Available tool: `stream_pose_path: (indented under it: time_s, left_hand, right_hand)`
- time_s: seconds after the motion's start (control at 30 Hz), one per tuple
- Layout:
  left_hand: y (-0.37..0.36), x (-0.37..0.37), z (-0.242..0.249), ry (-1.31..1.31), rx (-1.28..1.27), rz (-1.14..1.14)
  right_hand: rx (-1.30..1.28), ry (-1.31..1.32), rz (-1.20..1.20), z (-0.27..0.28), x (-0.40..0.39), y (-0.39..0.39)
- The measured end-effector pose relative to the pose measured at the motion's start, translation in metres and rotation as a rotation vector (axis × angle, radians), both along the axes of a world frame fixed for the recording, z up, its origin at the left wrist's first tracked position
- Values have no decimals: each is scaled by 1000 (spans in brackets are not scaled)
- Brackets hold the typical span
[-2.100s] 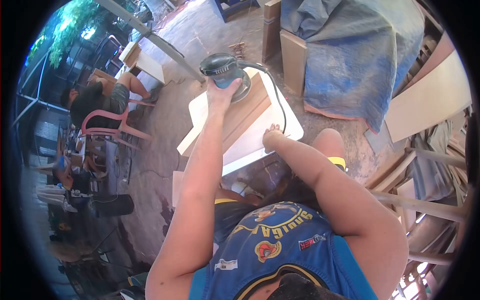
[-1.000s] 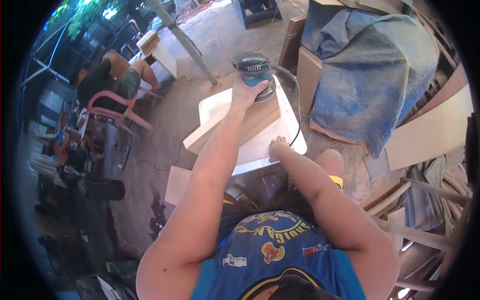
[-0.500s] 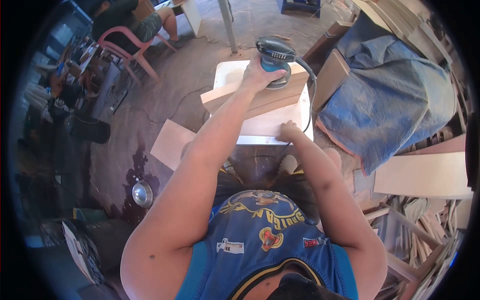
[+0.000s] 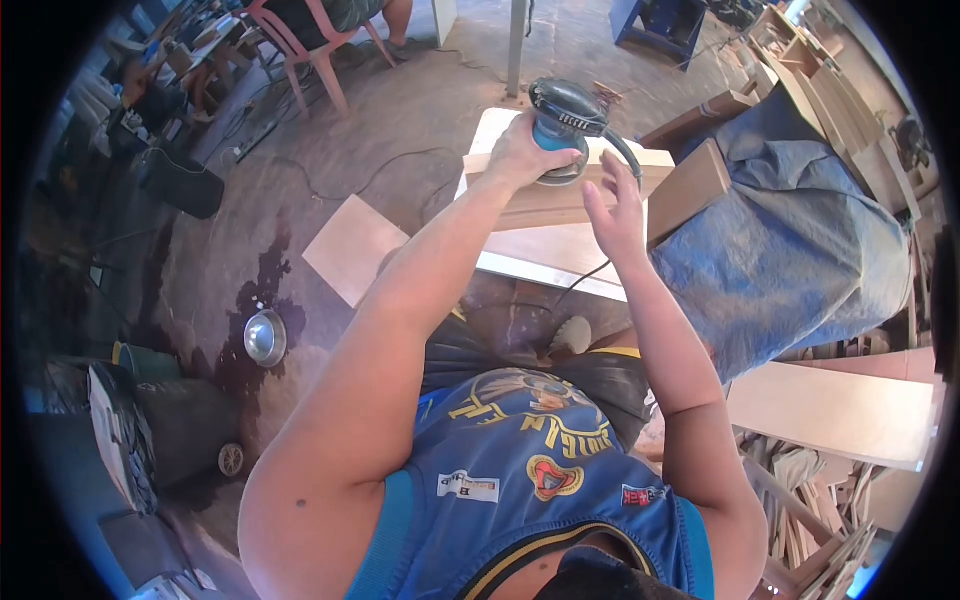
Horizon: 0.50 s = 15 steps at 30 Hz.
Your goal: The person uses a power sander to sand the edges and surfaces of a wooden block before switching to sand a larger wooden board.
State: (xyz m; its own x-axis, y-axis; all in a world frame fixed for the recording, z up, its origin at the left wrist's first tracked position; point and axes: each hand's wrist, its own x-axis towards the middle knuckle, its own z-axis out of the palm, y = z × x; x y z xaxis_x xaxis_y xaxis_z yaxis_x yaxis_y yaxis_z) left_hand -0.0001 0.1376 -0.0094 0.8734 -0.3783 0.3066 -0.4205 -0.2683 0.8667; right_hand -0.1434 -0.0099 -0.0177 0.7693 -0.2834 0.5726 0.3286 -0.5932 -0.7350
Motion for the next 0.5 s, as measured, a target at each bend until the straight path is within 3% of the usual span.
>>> stream_pose_path:
  time_s: [0.13, 0.2, 0.27, 0.4, 0.5]
  left_hand:
    - [19, 4, -5, -27, 4, 38]
    - [27, 4, -7, -61, 5, 68]
    - [40, -3, 4, -20, 0, 53]
    - [52, -2, 1, -8, 38, 122]
    - [63, -1, -4, -53, 71, 162]
  right_hand:
    - [-16, 57, -19, 3, 36, 16]
    - [-8, -61, -29, 0, 64, 18]
    - [6, 333, 82, 23, 72, 26]
    - [42, 413, 219, 30, 97, 43]
    - [210, 518, 421, 27, 114, 48]
